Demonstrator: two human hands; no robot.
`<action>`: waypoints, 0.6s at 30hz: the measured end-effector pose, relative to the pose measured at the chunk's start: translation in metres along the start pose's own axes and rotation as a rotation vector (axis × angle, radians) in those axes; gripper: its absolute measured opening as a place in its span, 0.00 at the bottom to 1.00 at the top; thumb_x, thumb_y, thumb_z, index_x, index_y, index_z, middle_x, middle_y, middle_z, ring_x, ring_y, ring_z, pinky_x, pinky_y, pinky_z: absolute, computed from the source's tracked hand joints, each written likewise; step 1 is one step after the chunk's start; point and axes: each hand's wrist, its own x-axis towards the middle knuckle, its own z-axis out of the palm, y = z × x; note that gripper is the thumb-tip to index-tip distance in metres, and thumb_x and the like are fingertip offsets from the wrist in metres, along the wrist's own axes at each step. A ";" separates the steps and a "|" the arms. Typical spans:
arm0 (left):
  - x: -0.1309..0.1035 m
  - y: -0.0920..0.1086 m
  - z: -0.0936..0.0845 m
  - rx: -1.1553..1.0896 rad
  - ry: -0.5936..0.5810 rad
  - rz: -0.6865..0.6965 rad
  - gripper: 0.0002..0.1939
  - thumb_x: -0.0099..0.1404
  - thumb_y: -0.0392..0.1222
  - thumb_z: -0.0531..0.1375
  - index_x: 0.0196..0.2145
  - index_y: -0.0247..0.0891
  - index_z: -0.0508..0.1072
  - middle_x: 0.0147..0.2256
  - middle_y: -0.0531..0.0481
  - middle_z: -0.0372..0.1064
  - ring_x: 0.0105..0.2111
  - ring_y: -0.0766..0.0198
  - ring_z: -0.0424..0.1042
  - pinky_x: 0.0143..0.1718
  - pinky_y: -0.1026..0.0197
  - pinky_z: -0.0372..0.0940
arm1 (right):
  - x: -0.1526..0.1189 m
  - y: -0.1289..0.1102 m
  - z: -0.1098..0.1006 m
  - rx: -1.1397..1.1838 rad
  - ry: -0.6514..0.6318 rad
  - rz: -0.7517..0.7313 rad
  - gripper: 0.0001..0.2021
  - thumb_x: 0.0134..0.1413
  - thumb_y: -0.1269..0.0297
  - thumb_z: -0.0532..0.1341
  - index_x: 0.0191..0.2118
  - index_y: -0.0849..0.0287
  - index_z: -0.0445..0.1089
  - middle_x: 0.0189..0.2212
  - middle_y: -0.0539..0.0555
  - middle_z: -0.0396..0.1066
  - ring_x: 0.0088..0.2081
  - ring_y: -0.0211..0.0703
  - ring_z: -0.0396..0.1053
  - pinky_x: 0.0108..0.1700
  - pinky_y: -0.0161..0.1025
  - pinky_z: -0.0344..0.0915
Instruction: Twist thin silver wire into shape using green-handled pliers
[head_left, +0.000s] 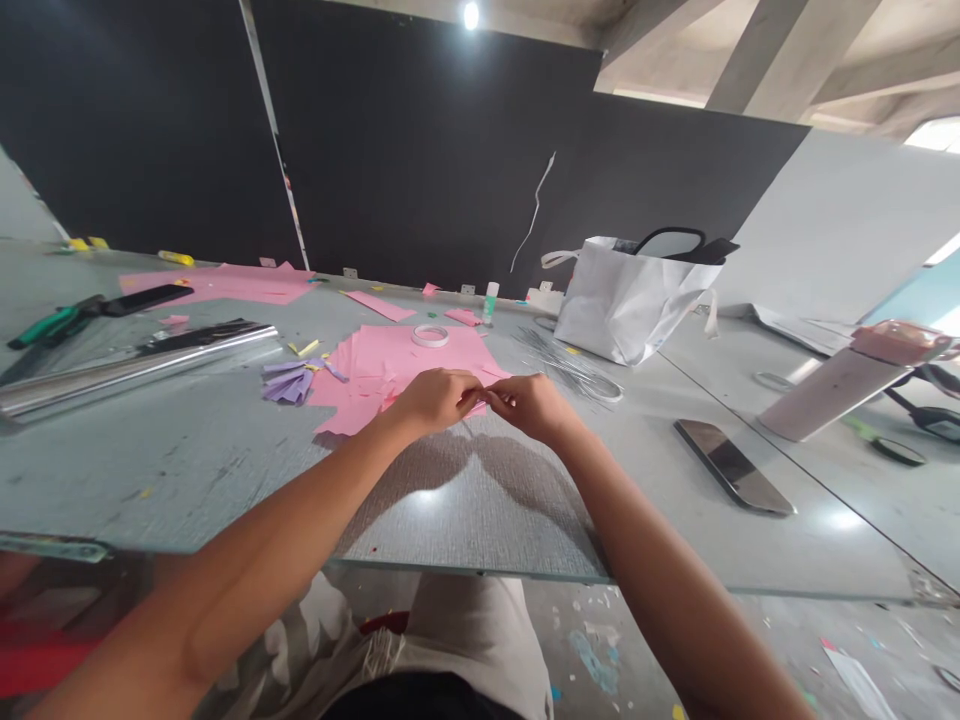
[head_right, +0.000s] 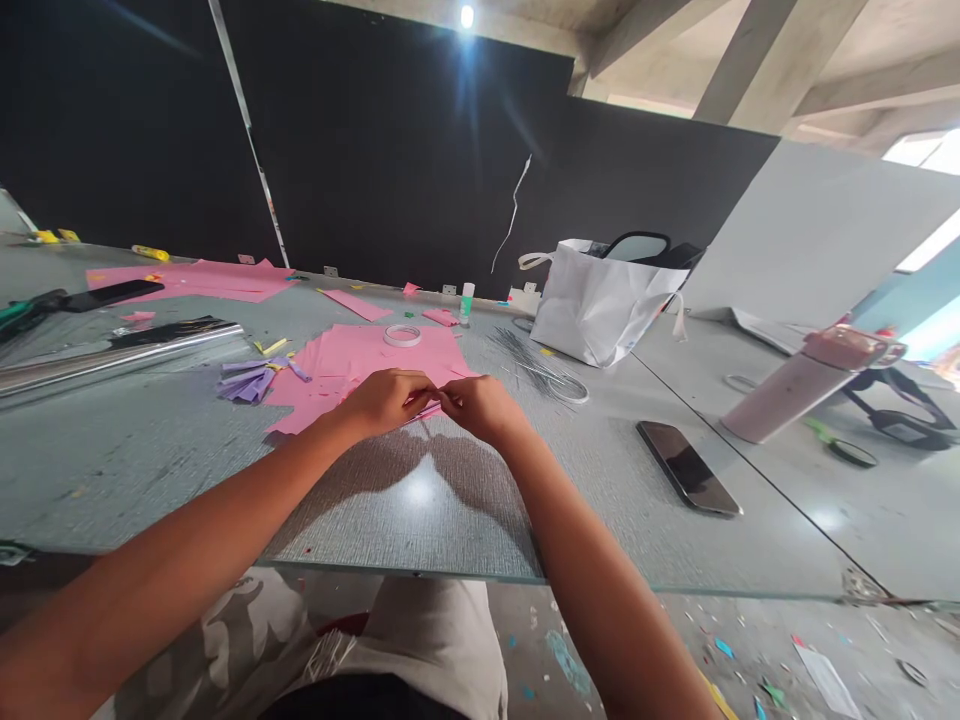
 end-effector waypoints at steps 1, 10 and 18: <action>0.000 0.000 0.000 -0.004 -0.006 0.003 0.13 0.66 0.39 0.52 0.34 0.38 0.77 0.32 0.49 0.75 0.33 0.63 0.71 0.34 0.62 0.59 | 0.000 -0.001 -0.001 -0.017 -0.009 -0.006 0.12 0.58 0.64 0.57 0.30 0.58 0.78 0.24 0.53 0.76 0.25 0.37 0.67 0.30 0.33 0.54; 0.000 0.000 0.000 -0.014 -0.004 -0.013 0.12 0.66 0.41 0.53 0.32 0.38 0.76 0.31 0.49 0.74 0.32 0.63 0.71 0.33 0.63 0.58 | 0.000 0.001 -0.001 -0.057 -0.037 0.001 0.12 0.55 0.68 0.56 0.30 0.58 0.77 0.24 0.52 0.74 0.24 0.35 0.64 0.30 0.33 0.53; 0.000 0.001 -0.001 -0.023 -0.005 -0.013 0.12 0.66 0.40 0.53 0.34 0.38 0.77 0.31 0.49 0.74 0.31 0.63 0.71 0.33 0.63 0.58 | 0.000 -0.004 -0.003 -0.070 -0.055 0.016 0.13 0.59 0.64 0.56 0.31 0.57 0.77 0.26 0.53 0.76 0.27 0.37 0.68 0.31 0.33 0.55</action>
